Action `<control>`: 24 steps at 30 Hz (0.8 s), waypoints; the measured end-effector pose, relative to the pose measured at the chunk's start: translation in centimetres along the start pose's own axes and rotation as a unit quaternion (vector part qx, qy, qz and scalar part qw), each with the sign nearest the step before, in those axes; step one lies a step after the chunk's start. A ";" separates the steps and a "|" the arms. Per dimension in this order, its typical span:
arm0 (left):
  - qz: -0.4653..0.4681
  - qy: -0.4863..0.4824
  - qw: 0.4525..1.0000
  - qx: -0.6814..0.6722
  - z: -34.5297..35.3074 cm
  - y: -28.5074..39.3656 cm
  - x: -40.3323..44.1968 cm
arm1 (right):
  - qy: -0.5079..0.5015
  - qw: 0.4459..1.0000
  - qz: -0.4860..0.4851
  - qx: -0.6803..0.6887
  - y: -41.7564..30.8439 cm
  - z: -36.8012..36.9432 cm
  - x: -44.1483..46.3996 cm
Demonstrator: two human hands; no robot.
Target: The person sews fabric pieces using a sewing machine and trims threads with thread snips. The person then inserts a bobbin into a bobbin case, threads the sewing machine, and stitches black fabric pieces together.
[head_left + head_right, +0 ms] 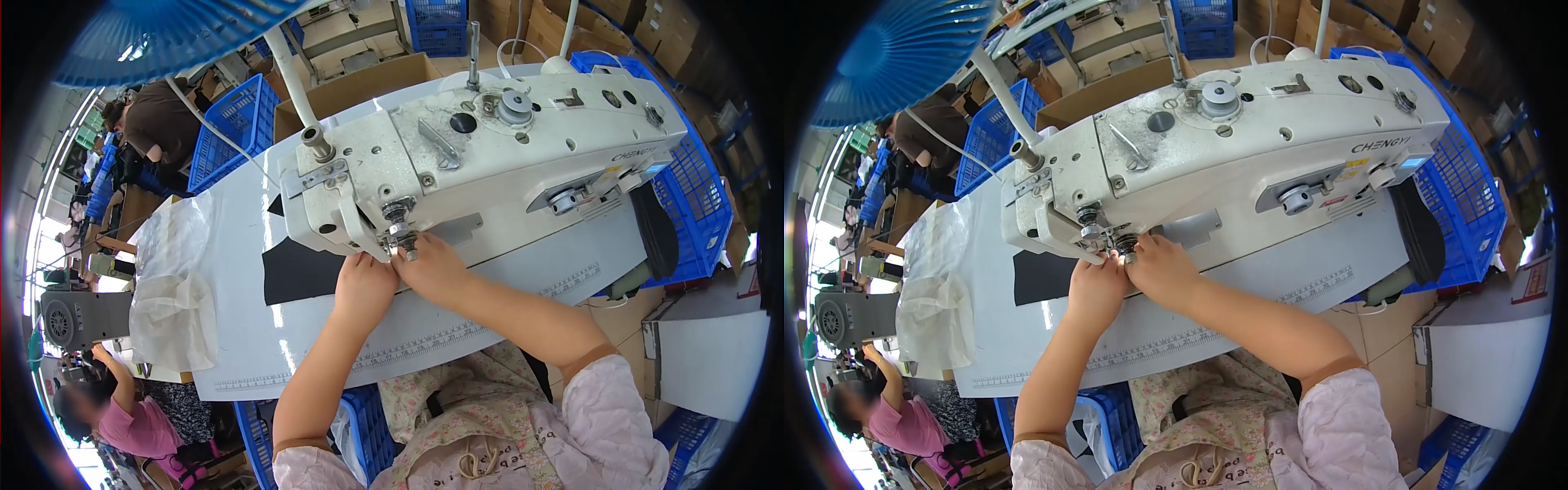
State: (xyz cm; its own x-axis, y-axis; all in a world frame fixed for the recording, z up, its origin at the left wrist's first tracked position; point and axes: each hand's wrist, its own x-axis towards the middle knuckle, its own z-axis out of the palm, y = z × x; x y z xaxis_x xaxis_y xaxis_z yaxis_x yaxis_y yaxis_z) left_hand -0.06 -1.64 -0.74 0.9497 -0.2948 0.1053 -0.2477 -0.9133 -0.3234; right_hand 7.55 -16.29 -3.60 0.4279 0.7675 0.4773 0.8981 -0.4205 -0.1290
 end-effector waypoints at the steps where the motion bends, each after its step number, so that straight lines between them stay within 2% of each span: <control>1: 0.000 0.000 1.000 0.001 0.1 0.0 0.0 | -0.001 1.000 0.000 0.001 0.0 0.1 0.0; 2: 0.000 0.000 1.000 0.001 0.1 -0.1 0.0 | -0.002 1.000 0.000 0.002 0.0 0.1 0.1; 4: 0.011 0.117 0.993 0.007 0.3 -0.3 0.1 | -0.017 1.000 -0.018 -0.007 0.2 0.0 0.2; 8: 0.002 0.125 0.991 -0.046 0.4 -0.7 -0.8 | -0.059 0.997 -0.038 -0.024 1.1 -2.2 0.4; 9: -0.006 0.161 0.986 -0.046 0.1 -1.3 -1.2 | -0.058 0.997 -0.038 -0.024 1.8 -2.4 0.5; 11: -0.033 0.227 0.972 -0.040 1.0 -2.4 -2.2 | -0.150 0.988 -0.029 -0.018 3.9 -2.8 1.0; 12: -0.033 0.227 0.973 -0.038 1.2 -3.2 -2.5 | -0.148 0.988 -0.030 -0.018 4.9 -3.0 1.4; 14: 0.001 0.243 0.969 -0.036 1.3 -4.0 -2.9 | -0.067 0.993 0.015 0.094 6.4 -3.4 1.9; 15: 0.002 0.243 0.969 -0.036 1.1 -3.9 -3.0 | -0.122 0.985 0.031 0.120 6.6 -3.8 1.9; 16: 0.017 0.231 0.972 -0.030 0.9 -3.8 -3.0 | -0.120 0.985 0.032 0.119 6.8 -3.8 1.6; 18: 0.031 0.219 0.975 -0.024 -0.5 -3.3 -2.5 | -0.171 0.972 -0.140 -0.076 7.0 -3.7 1.1; 19: 0.030 0.191 0.981 -0.017 -1.7 -2.7 -2.2 | -0.172 0.972 -0.142 -0.075 6.7 -3.7 0.9; 21: 0.020 0.135 0.991 -0.012 -2.6 -1.5 -1.7 | -0.095 0.971 -0.210 -0.065 6.2 -3.7 0.6; 24: 0.018 0.095 0.995 -0.013 -2.7 -0.7 -1.4 | -0.090 0.966 -0.227 -0.085 5.4 -3.9 0.5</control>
State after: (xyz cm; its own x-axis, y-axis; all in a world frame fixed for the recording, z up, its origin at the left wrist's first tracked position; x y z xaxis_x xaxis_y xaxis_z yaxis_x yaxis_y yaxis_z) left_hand -1.74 -1.35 1.91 0.8876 -0.3723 0.2713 -0.2875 -0.9078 -0.3052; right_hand 12.21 -20.08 -0.73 0.0194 0.9566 0.2908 0.9740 -0.0837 0.2105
